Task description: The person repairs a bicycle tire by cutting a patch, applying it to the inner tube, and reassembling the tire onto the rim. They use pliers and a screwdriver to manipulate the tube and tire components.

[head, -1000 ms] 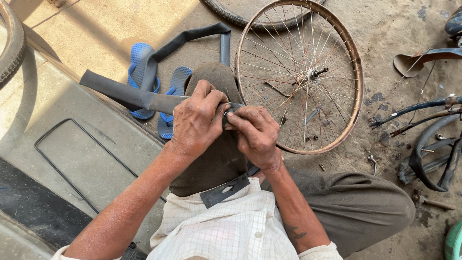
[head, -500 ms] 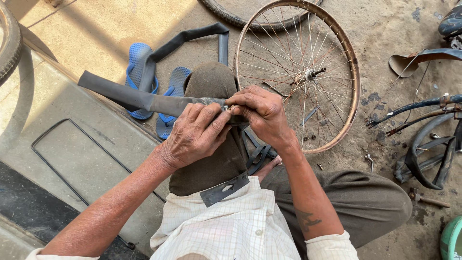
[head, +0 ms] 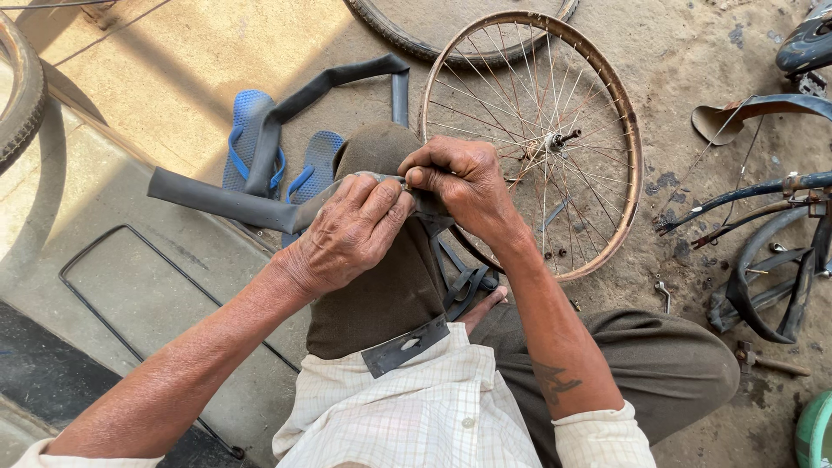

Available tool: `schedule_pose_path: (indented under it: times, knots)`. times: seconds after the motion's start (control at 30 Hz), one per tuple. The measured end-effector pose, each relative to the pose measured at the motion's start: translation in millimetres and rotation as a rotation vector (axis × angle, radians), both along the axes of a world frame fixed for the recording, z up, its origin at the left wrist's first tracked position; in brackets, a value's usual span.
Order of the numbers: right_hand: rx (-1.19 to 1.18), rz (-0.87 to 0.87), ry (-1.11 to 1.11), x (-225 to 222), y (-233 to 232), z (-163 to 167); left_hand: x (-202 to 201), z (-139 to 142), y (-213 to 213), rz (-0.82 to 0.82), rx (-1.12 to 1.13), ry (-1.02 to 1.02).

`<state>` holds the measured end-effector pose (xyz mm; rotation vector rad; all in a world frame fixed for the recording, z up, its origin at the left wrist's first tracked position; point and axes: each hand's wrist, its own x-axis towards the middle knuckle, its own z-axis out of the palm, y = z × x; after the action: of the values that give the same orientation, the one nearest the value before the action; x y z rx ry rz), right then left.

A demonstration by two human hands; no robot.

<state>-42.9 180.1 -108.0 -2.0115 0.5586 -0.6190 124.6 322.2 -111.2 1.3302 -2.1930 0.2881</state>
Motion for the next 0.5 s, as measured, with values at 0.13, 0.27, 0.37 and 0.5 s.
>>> schedule_pose_path:
  times: [0.13, 0.27, 0.37, 0.5]
  knots:
    - [0.288, -0.026, 0.017, 8, 2, -7, 2, -15, 8, -0.027, 0.007, -0.024]
    - [0.354, -0.021, 0.083, 14, 1, -6, 9, -21, 15, -0.023, -0.016, -0.130]
    - [0.068, 0.011, 0.076, 9, 5, -1, 15, -18, 22, -0.053, -0.061, -0.156]
    - [-0.273, 0.037, -0.078, -11, 25, 3, 16, -13, 33, -0.012, 0.060, 0.084]
